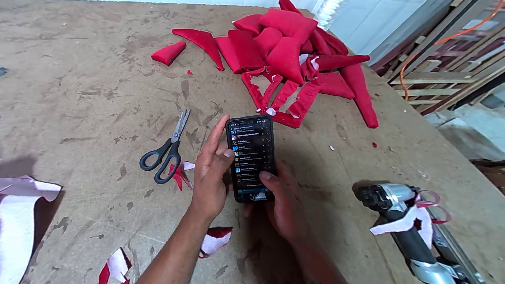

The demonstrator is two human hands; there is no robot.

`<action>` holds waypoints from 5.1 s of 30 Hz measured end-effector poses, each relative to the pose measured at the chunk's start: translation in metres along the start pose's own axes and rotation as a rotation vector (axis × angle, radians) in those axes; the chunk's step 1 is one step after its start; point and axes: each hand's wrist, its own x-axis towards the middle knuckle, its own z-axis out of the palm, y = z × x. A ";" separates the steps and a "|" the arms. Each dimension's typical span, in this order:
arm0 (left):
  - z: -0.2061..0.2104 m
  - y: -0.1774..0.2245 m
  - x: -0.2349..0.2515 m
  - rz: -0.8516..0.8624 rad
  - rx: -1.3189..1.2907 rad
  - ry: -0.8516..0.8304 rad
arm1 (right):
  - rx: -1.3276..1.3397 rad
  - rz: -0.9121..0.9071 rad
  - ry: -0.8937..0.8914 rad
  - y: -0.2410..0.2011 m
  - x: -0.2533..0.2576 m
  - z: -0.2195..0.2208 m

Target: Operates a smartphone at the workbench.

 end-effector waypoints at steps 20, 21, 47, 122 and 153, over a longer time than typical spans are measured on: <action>0.001 0.000 -0.001 0.027 -0.030 -0.029 | -0.021 -0.003 0.027 0.000 -0.001 0.003; 0.001 0.000 -0.001 0.027 -0.028 -0.028 | -0.021 -0.002 0.027 0.000 -0.001 0.003; -0.002 -0.001 0.000 0.051 -0.019 -0.102 | -0.026 -0.037 0.025 0.001 0.000 0.005; -0.002 0.000 -0.001 0.022 0.018 -0.003 | -0.151 0.023 0.072 -0.005 -0.004 0.009; -0.003 0.001 -0.002 0.091 0.035 0.184 | -0.225 -0.016 0.053 -0.003 -0.002 0.012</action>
